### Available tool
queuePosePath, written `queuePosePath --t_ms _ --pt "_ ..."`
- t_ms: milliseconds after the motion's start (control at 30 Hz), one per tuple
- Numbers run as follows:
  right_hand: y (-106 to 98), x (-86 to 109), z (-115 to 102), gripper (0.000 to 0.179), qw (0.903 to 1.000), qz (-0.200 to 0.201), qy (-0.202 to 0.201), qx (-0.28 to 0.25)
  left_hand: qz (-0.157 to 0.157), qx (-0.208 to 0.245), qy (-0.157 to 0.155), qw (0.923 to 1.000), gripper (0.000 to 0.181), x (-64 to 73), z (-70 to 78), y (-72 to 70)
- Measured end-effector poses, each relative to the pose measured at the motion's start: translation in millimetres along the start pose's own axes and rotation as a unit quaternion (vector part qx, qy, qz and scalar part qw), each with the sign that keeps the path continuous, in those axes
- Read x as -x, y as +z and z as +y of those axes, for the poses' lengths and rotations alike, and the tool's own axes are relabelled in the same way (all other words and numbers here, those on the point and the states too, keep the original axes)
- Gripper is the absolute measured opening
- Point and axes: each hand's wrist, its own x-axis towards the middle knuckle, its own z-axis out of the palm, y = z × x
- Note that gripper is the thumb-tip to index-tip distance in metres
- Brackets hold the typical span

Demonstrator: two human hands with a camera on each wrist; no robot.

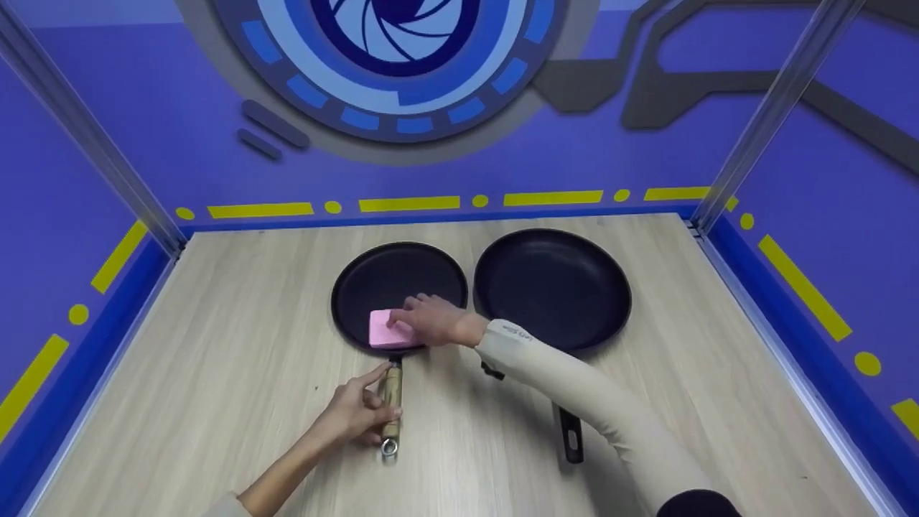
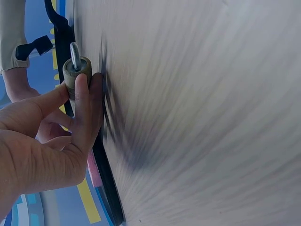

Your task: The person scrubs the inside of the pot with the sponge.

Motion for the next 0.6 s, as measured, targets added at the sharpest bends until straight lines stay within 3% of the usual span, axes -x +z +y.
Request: queuePosePath --t_ms 167,367,600 --pt "-8.9 2.0 15.6 0.045 0.9989 -0.035 0.027 -0.013 0.002 0.003 -0.002 1.0000 0.087 1.9 -0.1 -2.1" --pt "-9.1 3.3 36.4 0.048 0.9980 -0.007 0.057 -0.027 0.001 -0.007 0.009 0.9999 0.086 3.3 -0.5 -2.9" --pt "-5.3 4.7 45.9 0.037 0.9981 -0.001 0.051 -0.034 -0.004 -0.018 0.010 0.9998 0.085 0.8 -0.4 -1.9"
